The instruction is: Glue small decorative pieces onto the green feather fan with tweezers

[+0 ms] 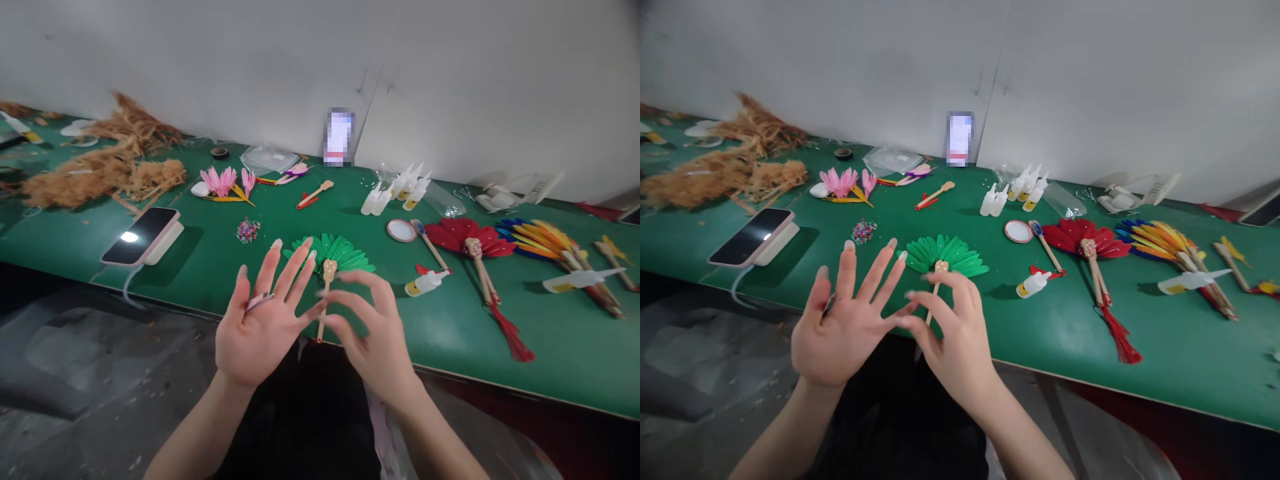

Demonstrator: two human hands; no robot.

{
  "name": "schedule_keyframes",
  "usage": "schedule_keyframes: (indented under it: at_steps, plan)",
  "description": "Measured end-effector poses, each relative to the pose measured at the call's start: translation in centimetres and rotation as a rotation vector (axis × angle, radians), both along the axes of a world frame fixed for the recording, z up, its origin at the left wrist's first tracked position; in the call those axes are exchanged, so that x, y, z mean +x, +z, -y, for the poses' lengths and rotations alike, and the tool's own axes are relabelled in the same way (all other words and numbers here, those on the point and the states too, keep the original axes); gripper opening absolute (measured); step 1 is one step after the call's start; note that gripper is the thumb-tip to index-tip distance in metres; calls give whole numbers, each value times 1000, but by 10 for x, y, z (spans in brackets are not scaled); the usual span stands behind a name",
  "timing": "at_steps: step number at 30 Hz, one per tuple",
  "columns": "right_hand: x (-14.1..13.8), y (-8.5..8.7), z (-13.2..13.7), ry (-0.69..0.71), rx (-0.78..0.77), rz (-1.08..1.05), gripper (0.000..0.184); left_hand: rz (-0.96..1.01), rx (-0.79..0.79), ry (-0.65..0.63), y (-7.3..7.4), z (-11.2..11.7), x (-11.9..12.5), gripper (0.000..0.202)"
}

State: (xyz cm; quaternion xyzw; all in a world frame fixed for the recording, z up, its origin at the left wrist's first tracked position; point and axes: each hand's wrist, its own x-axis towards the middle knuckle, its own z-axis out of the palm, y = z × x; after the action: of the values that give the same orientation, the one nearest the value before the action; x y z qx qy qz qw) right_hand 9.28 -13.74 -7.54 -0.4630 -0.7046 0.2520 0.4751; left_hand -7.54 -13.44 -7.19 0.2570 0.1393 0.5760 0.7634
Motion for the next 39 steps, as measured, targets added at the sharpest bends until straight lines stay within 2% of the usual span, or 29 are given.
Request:
schedule_keyframes:
  at_steps: [2,4,6,11,14,16,19,23,25,28,30,32,35,36,37,39]
  plan:
    - [-7,-3,-4,50,54,119,30,4,24,-20,0,2,2,57]
    - [-15,-5,-7,174,6,133,25,-3,41,-52,-1,4,4,55]
    - [-23,-5,-9,246,-92,44,20,-29,57,-64,-3,5,6,54]
    - [-32,-2,-11,263,-155,-58,18,-40,42,-57,-3,5,7,50]
    - [-24,-1,-12,293,-165,-88,18,-17,28,-70,0,3,3,50]
    - [-16,-1,-11,264,-165,-121,22,-1,15,-73,2,2,1,50]
    - [-3,-1,-11,172,-153,-158,24,28,-6,-68,3,1,0,49]
    - [7,2,-6,60,-109,-190,6,68,-51,-87,2,2,5,49]
    - [12,4,-1,13,-87,-204,5,56,-85,-66,2,1,6,48]
    - [28,4,7,-71,-72,-214,15,-56,-176,41,-1,-2,3,49]
    - [44,0,11,-166,-60,-214,26,-218,-227,148,-5,-4,-3,45]
    - [64,-11,13,-342,-5,-219,31,-418,-218,229,-11,-7,-10,33]
    - [96,-35,12,-711,151,-242,13,-636,-206,312,-23,-11,-16,15]
    - [106,-44,11,-797,182,-249,14,-713,-208,350,-27,-12,-18,11]
    - [116,-53,10,-851,192,-252,18,-800,-206,384,-30,-13,-19,10]
    - [131,-69,8,-874,154,-247,24,-966,-182,400,-35,-15,-21,17]
